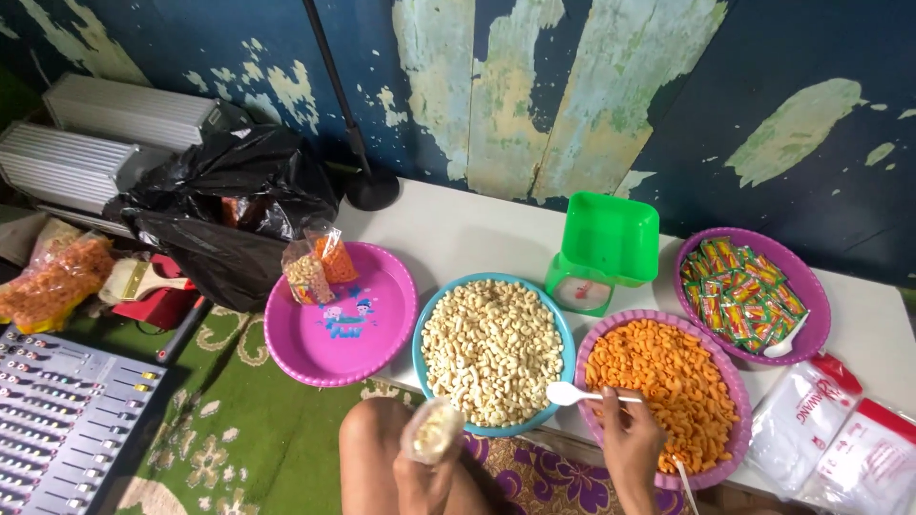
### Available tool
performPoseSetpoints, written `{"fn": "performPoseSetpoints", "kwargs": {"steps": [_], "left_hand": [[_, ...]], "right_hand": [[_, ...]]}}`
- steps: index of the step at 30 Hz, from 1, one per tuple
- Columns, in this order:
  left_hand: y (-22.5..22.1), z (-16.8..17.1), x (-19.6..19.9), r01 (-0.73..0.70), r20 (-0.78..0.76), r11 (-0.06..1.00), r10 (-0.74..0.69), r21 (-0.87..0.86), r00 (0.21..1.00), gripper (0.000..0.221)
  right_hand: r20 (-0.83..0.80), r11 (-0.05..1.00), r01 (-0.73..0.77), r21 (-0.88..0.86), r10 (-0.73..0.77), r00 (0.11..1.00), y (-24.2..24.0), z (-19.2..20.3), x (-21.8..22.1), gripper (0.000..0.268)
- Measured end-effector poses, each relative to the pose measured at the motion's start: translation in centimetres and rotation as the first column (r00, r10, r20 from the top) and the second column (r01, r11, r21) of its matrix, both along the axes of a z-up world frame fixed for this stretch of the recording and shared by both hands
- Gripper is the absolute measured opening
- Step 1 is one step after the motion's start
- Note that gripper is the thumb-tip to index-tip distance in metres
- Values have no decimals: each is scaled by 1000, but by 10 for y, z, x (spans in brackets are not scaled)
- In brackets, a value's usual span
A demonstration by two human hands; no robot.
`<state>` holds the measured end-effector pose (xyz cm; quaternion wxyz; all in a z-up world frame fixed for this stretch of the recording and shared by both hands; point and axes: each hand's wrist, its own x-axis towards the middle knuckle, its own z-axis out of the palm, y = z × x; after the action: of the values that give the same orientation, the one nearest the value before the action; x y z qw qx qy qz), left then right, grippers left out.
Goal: The person is using a spoon to scoop macaroni from a large bowl into small plastic bags for packaging.
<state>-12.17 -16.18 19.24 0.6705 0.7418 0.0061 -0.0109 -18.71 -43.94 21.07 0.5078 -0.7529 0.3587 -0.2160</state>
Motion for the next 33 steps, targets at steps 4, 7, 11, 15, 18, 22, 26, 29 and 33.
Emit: {"fn": "performPoseSetpoints", "kwargs": {"steps": [4, 7, 11, 15, 18, 22, 26, 29, 33], "left_hand": [[2, 10, 3, -92, -37, 995, 92, -25, 995, 66], [3, 2, 4, -148, -57, 988, 150, 36, 987, 66], [2, -12, -4, -269, -34, 963, 270, 22, 962, 65], [5, -36, -13, -219, 72, 972, 214, 87, 974, 70], [8, -57, -21, -135, -20, 967, 142, 216, 990, 74], [-5, -24, -23, -19, -42, 983, 28, 183, 999, 69], [-14, 8, -28, 116, -99, 979, -101, 165, 990, 71], [-15, 16, -28, 146, -174, 978, -120, 150, 977, 76], [-13, 17, -31, 178, -75, 967, -167, 184, 983, 70]], "right_hand": [[-34, 934, -25, -357, 13, 999, 0, -22, 9, 21], [-109, 950, -54, -307, 21, 994, 3, -43, 19, 22], [-58, 959, -26, -281, 10, 998, 16, -45, 27, 19], [-23, 998, 47, -37, -48, 999, 30, -41, 32, 22], [-26, 992, 113, 62, -112, 993, 35, -34, 30, 26], [146, 983, 166, 84, -177, 973, 37, -26, 23, 20], [218, 955, 173, 240, -227, 949, 37, -12, 12, 22], [263, 912, 173, 371, -282, 923, 42, 7, 8, 25], [288, 877, 178, 446, -329, 899, 42, 9, 0, 21]]}}
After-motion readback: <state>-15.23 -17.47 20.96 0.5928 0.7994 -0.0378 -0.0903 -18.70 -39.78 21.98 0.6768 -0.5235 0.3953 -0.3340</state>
